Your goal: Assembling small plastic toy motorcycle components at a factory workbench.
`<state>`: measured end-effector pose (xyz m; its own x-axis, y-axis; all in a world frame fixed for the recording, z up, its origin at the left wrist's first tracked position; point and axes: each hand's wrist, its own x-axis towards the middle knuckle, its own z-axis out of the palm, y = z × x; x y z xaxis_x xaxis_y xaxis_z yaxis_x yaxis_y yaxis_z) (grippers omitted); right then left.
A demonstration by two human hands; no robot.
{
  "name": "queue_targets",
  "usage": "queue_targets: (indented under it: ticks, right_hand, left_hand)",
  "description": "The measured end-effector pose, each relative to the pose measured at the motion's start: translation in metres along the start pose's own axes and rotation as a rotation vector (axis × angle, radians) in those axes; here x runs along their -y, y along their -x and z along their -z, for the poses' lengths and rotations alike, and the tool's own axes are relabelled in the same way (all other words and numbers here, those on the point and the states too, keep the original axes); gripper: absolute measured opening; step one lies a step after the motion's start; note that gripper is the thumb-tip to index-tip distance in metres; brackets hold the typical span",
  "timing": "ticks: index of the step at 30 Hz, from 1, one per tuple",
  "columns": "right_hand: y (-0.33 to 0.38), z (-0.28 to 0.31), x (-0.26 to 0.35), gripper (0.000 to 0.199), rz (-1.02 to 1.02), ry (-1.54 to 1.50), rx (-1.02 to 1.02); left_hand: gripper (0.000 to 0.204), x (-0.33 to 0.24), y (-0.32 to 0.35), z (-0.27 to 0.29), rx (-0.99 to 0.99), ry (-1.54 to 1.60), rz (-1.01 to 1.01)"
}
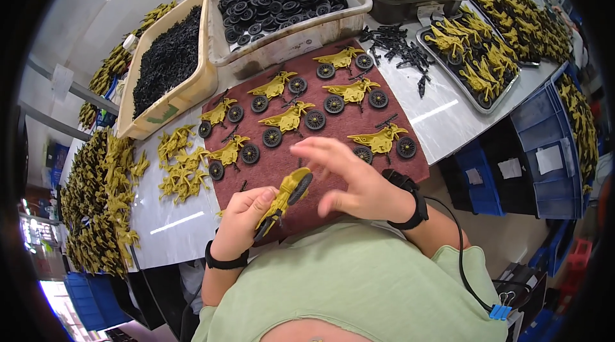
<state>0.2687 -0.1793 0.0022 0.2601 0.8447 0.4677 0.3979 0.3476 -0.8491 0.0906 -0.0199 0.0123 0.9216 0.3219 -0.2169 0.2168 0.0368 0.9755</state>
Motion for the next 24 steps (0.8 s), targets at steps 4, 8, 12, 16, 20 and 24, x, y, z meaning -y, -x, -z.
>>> queue_targets:
  ticks: [4,8,12,16,20,24]
  right_hand:
    - [0.004,-0.003,0.002,0.047,-0.082,0.022,0.103]
    - [0.007,-0.012,0.003,0.034,-0.206,-0.051,-0.027]
    - [0.011,-0.017,-0.003,0.034,-0.169,-0.052,-0.057]
    - [0.013,-0.021,-0.007,0.036,-0.161,-0.136,-0.073]
    - [0.013,-0.022,-0.002,0.035,-0.196,-0.219,-0.078]
    - [0.018,-0.024,-0.007,0.035,-0.196,-0.174,-0.098]
  left_hand:
    - [0.042,-0.009,0.003,0.001,0.189,0.044,0.088]
    - [0.052,-0.012,0.003,-0.008,-0.086,0.048,-0.211]
    - [0.043,-0.023,0.007,-0.004,-0.047,-0.658,-0.556]
    - [0.040,-0.011,0.001,-0.012,-0.213,-0.659,-0.708]
    - [0.036,-0.008,0.000,-0.014,-0.262,-0.673,-0.767]
    - [0.035,-0.017,0.002,-0.013,-0.256,-0.784,-0.759]
